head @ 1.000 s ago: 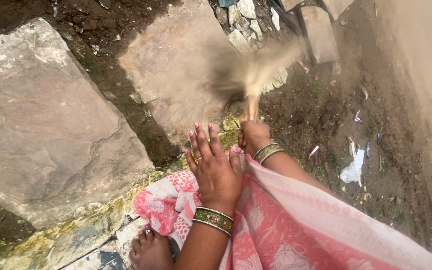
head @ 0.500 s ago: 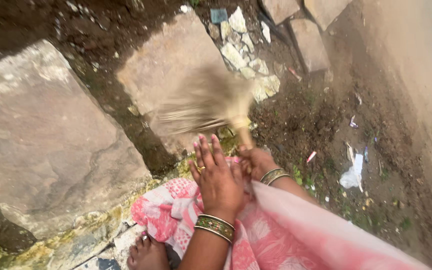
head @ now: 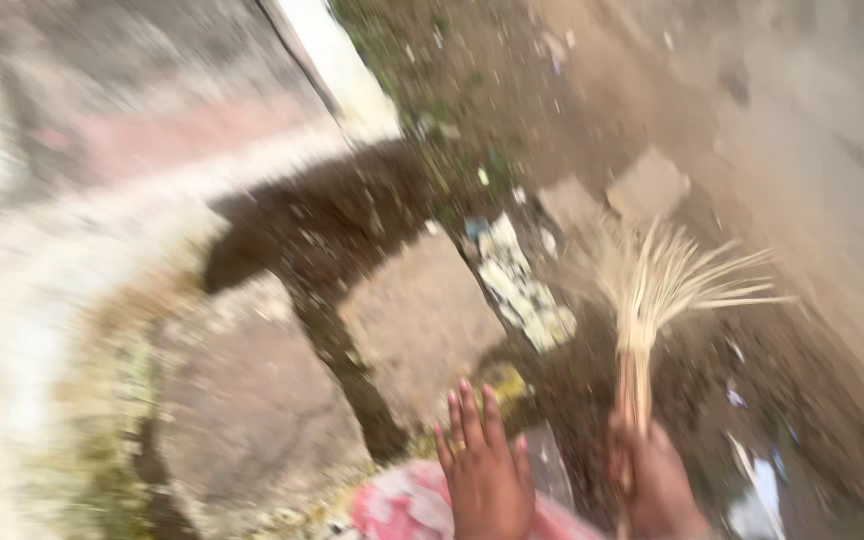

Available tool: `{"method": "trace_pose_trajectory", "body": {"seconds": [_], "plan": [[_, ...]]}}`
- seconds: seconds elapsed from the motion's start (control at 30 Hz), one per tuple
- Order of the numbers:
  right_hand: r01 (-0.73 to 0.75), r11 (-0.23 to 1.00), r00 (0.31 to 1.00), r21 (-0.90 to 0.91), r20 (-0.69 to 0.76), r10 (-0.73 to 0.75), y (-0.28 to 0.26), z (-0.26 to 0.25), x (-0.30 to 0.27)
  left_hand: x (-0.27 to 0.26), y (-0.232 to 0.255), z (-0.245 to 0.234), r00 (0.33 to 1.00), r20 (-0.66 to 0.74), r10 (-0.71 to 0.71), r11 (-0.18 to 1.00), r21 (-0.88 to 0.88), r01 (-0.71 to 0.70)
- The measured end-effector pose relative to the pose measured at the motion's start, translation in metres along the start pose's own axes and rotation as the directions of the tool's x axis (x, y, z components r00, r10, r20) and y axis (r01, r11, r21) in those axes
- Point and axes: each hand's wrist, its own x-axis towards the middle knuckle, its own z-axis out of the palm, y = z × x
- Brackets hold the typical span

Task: The person sweeps dirt, debris, and dry leaves from a stone-paved outdoor floor using a small hand broom. The person moves the broom across the surface to gather the debris into a pile and adjusts the broom to clear debris from edges and cracks.

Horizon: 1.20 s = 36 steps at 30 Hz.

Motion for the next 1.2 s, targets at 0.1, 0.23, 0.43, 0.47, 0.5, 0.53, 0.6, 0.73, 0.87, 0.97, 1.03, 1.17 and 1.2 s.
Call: {"method": "trace_pose_trajectory", "body": {"seconds": [0.1, 0.23, 0.43, 0.47, 0.5, 0.53, 0.6, 0.73, 0.87, 0.97, 1.03, 1.17, 1.2], "plan": [[-0.204, 0.931, 0.977, -0.303, -0.123, 0.174, -0.021, 0.009, -0.015, 0.005, 0.018, -0.053, 0.941, 0.31, -0.139, 0.988, 0.108, 0.111], [-0.101, 0.963, 0.981, -0.25, 0.136, 0.138, -0.06, 0.041, -0.071, -0.008, 0.051, -0.116, 0.964, 0.244, -0.108, 0.987, 0.146, 0.074], [-0.042, 0.964, 0.97, -0.262, 0.219, 0.101, -0.172, 0.104, -0.141, -0.016, 0.094, -0.19, 0.989, 0.135, 0.052, 0.986, 0.148, -0.072], [-0.013, 0.964, 0.968, -0.264, 0.24, 0.079, -0.188, 0.115, -0.147, -0.014, 0.097, -0.205, 0.991, 0.109, 0.072, 0.981, 0.172, -0.09], [0.015, 0.964, 0.964, -0.265, 0.261, 0.056, -0.205, 0.124, -0.151, -0.013, 0.1, -0.219, 0.992, 0.083, 0.093, 0.975, 0.196, -0.108], [0.041, 0.963, 0.959, -0.265, 0.28, 0.036, -0.217, 0.131, -0.156, -0.014, 0.104, -0.231, 0.994, 0.046, 0.096, 0.974, 0.204, -0.103], [0.064, 0.966, 0.945, -0.251, 0.325, 0.022, -0.242, 0.143, -0.162, -0.022, 0.111, -0.251, 0.995, -0.019, 0.094, 0.973, 0.213, -0.088], [0.138, 0.966, 0.877, -0.219, 0.481, -0.016, -0.271, 0.169, -0.167, -0.035, 0.114, -0.285, 0.992, -0.124, 0.02, 0.963, 0.268, 0.014], [0.126, 0.957, 0.831, -0.26, 0.554, 0.041, -0.276, 0.192, -0.173, -0.062, 0.11, -0.312, 0.978, -0.194, -0.081, 0.954, 0.269, 0.132], [0.14, 0.954, 0.788, -0.267, 0.613, 0.056, -0.269, 0.218, -0.183, -0.079, 0.101, -0.328, 0.961, -0.241, -0.133, 0.94, 0.276, 0.199], [0.123, 0.942, 0.779, -0.313, 0.618, 0.103, -0.262, 0.234, -0.196, -0.09, 0.094, -0.337, 0.949, -0.275, -0.15, 0.934, 0.275, 0.228], [0.151, 0.933, 0.751, -0.328, 0.652, 0.108, -0.238, 0.265, -0.222, -0.11, 0.069, -0.361, 0.932, -0.297, -0.209, 0.922, 0.258, 0.289], [0.17, 0.923, 0.75, -0.346, 0.653, 0.107, -0.232, 0.277, -0.229, -0.113, 0.06, -0.37, 0.929, -0.295, -0.224, 0.917, 0.259, 0.303]]}}
